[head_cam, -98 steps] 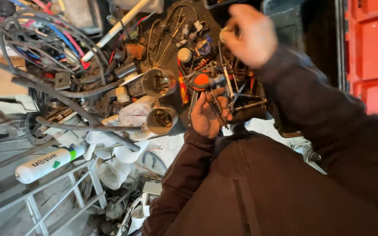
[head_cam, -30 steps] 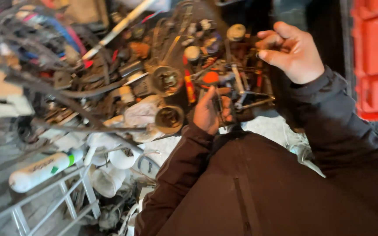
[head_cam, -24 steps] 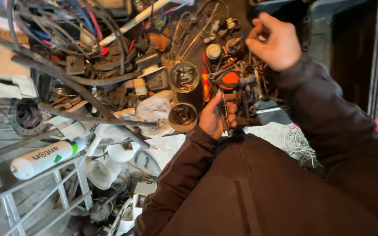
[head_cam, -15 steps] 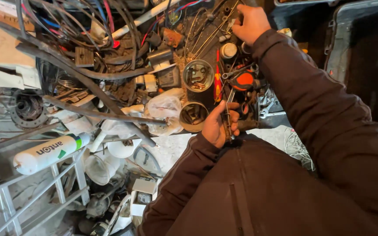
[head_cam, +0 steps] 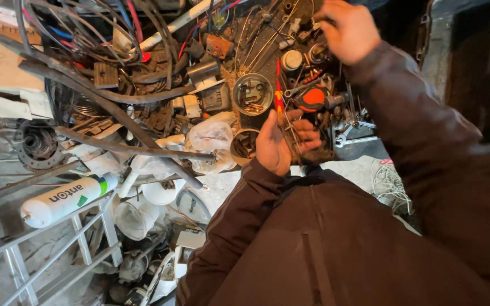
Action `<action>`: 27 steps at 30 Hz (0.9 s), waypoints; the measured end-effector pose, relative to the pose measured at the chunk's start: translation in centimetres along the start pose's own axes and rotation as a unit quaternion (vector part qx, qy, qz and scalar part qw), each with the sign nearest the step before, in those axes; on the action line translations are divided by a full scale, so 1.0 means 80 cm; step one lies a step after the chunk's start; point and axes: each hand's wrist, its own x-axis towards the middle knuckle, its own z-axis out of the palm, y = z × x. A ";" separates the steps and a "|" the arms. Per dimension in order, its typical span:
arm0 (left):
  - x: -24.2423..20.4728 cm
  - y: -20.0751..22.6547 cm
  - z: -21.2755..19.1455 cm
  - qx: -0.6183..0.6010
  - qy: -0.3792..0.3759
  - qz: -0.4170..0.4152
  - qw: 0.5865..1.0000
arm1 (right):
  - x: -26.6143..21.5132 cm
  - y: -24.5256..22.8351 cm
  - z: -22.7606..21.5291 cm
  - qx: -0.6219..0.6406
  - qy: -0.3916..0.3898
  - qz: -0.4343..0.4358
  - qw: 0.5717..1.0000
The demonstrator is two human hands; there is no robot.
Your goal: The person sorts through a cluttered collection of tools on a workbench, picking up various wrenches and screwdrivers. They move items around and place some into a red toolbox while continuing to sift through the pile.
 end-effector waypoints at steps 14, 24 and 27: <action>0.076 -0.082 0.107 0.020 -0.177 0.035 0.983 | -0.201 -0.117 -0.135 0.768 0.094 0.269 0.573; 0.096 -0.170 0.189 0.090 -0.185 -0.045 0.978 | -0.339 -0.039 -0.192 0.778 0.151 0.269 0.547; 0.112 -0.196 0.201 0.085 -0.194 -0.051 0.976 | -0.358 -0.029 -0.227 0.762 0.146 0.246 0.581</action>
